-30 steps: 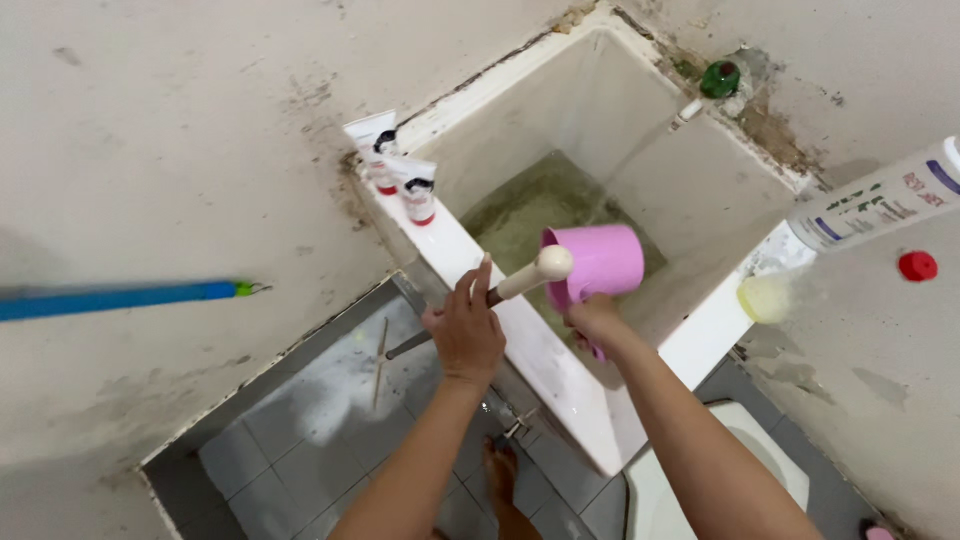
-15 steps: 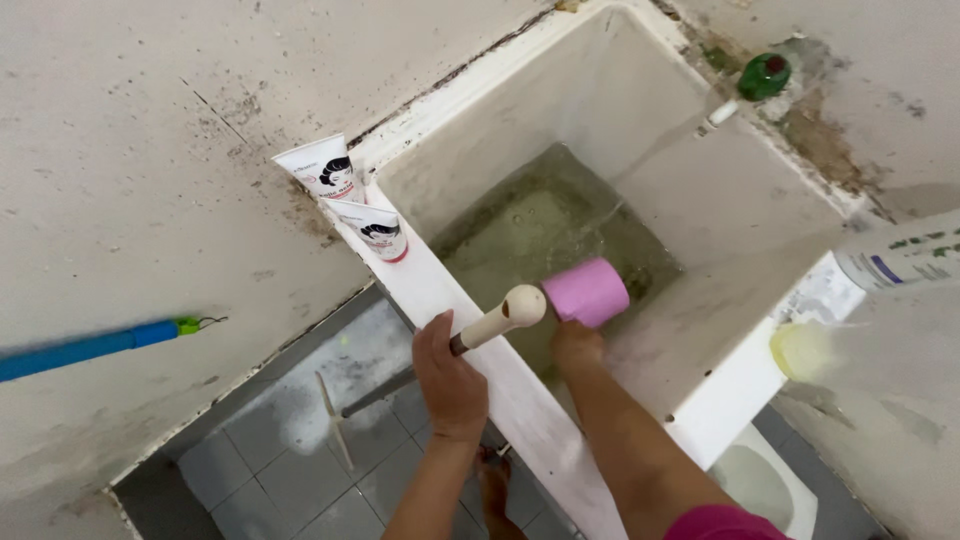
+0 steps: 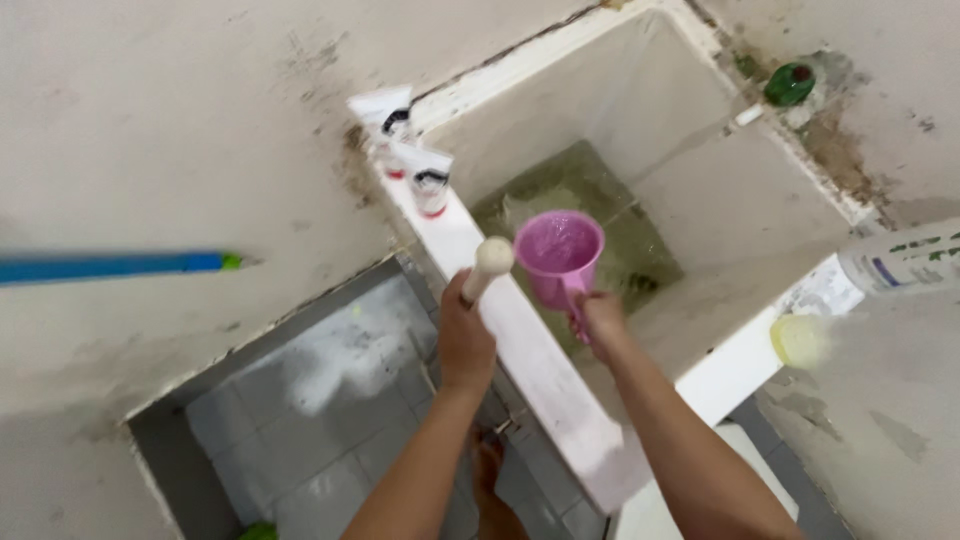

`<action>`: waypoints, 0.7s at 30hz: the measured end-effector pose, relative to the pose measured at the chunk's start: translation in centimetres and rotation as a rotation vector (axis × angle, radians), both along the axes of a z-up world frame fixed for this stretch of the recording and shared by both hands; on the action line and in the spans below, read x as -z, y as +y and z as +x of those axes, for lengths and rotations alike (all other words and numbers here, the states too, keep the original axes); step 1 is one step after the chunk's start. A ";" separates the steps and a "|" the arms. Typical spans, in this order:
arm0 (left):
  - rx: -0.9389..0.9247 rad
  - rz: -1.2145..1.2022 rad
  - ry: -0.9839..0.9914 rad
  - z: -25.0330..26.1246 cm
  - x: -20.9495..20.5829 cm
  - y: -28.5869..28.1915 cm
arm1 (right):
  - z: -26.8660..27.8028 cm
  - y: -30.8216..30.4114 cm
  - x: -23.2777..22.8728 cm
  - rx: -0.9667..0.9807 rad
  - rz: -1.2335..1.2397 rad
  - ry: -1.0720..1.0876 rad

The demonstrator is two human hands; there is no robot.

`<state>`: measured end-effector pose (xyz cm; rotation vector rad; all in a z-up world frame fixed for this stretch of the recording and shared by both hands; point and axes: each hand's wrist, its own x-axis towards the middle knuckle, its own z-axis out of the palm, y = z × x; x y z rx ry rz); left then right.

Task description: The person uses a squeegee to move soapy water and foam across a tiled bathroom floor, rinsing the area with water from a pink pitcher filled from a basin.

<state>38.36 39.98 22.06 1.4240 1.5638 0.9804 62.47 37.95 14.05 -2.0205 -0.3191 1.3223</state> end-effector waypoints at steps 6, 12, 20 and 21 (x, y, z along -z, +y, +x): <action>0.055 -0.110 -0.026 -3.8 -1.0 -2.6 | -7.2 -6.4 -16.4 0.042 0.195 -0.039; 0.012 -0.136 -0.024 -11.8 -1.4 -7.6 | -14.1 -14.6 -21.0 0.015 0.387 -0.232; -0.026 -0.023 -0.053 -22.9 -2.6 -11.3 | -26.2 -22.3 -20.2 -0.185 0.575 -0.383; -0.042 -0.025 -0.049 -24.2 -2.7 -11.7 | -27.9 -23.0 -19.8 -0.224 0.573 -0.396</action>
